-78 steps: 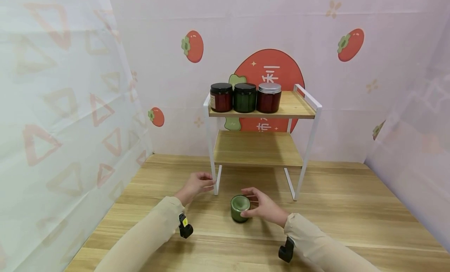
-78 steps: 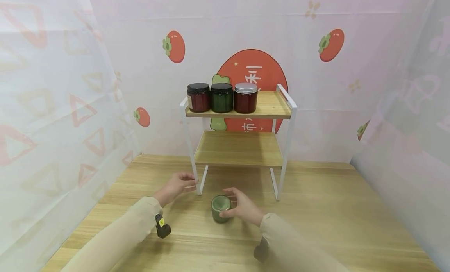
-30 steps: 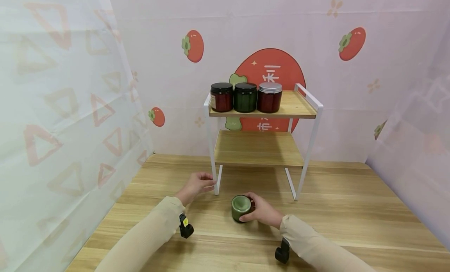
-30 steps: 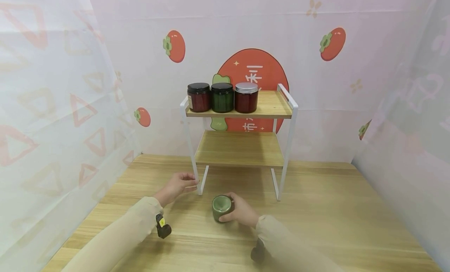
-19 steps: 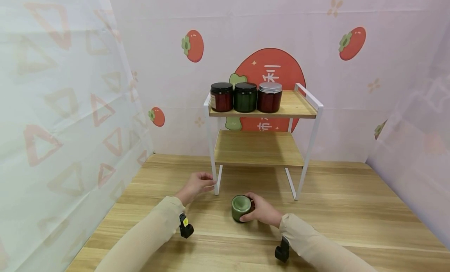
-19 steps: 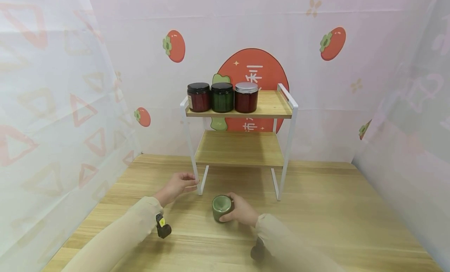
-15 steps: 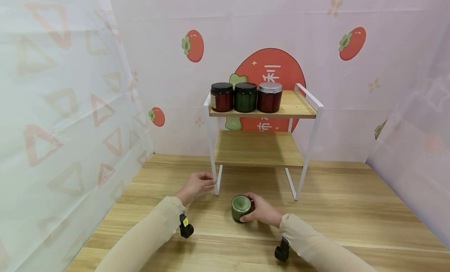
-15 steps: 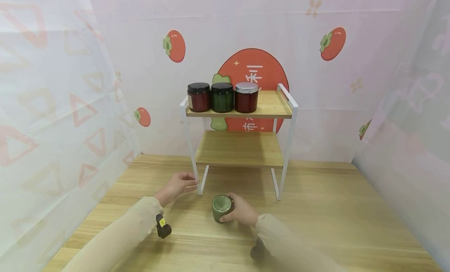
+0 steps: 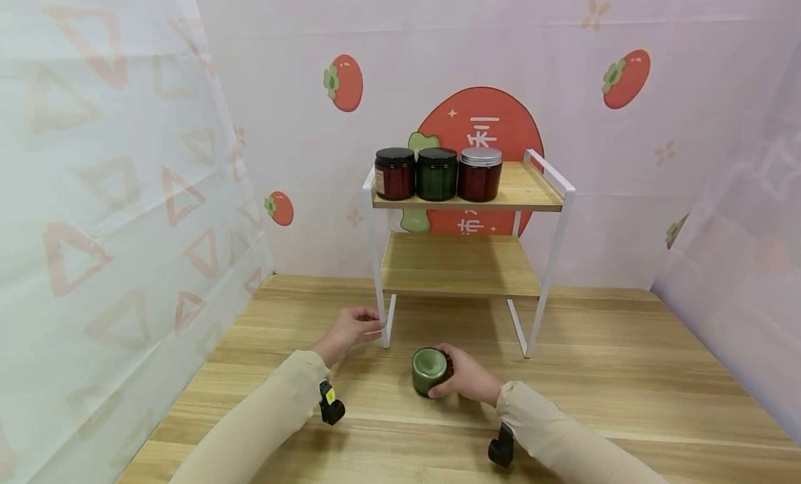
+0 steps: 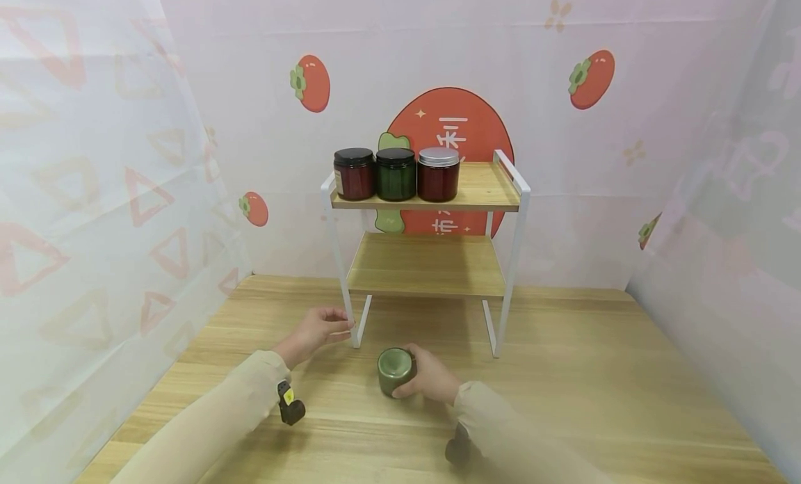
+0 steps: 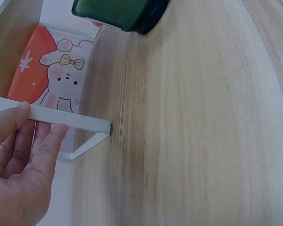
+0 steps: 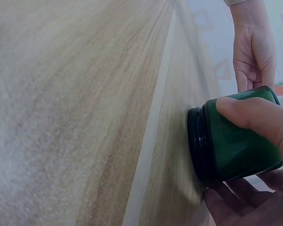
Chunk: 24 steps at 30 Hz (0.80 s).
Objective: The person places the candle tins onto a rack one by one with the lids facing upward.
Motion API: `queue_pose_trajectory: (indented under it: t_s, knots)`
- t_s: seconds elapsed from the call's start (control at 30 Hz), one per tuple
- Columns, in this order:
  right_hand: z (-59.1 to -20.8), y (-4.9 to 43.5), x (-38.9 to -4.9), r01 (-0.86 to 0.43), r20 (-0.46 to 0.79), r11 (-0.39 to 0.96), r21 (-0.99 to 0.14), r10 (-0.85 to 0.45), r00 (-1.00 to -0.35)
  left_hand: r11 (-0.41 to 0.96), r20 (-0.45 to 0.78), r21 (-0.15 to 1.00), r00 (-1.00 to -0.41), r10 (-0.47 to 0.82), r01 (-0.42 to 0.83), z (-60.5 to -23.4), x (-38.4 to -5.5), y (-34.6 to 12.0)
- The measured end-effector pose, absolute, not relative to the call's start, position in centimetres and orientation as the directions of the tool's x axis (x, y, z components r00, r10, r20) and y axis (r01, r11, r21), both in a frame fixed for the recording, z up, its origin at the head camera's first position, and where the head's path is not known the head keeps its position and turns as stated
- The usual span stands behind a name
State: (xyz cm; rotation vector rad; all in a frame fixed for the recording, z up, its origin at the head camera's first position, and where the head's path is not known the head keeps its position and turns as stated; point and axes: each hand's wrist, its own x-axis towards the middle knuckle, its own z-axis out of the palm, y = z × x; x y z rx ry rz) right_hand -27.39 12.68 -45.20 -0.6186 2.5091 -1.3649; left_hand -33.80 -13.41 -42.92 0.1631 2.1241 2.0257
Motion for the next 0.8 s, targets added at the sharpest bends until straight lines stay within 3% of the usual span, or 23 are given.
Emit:
queue_pose_trajectory:
  t_s: [0.57, 0.8]
  knots:
    - [-44.5, 12.6, -27.3, -0.317, 0.042, 0.588, -0.744, -0.431, -0.901, 0.049, -0.062, 0.997, -0.972, 0.225, -0.052, -43.3, -33.9, -13.3]
    - [-42.9, 13.4, -27.5, -0.295, 0.105, 0.5, -0.814, -0.373, -0.922, 0.048, -0.06, 0.998, -0.972, 0.228, -0.051, -43.2, -34.0, -13.5]
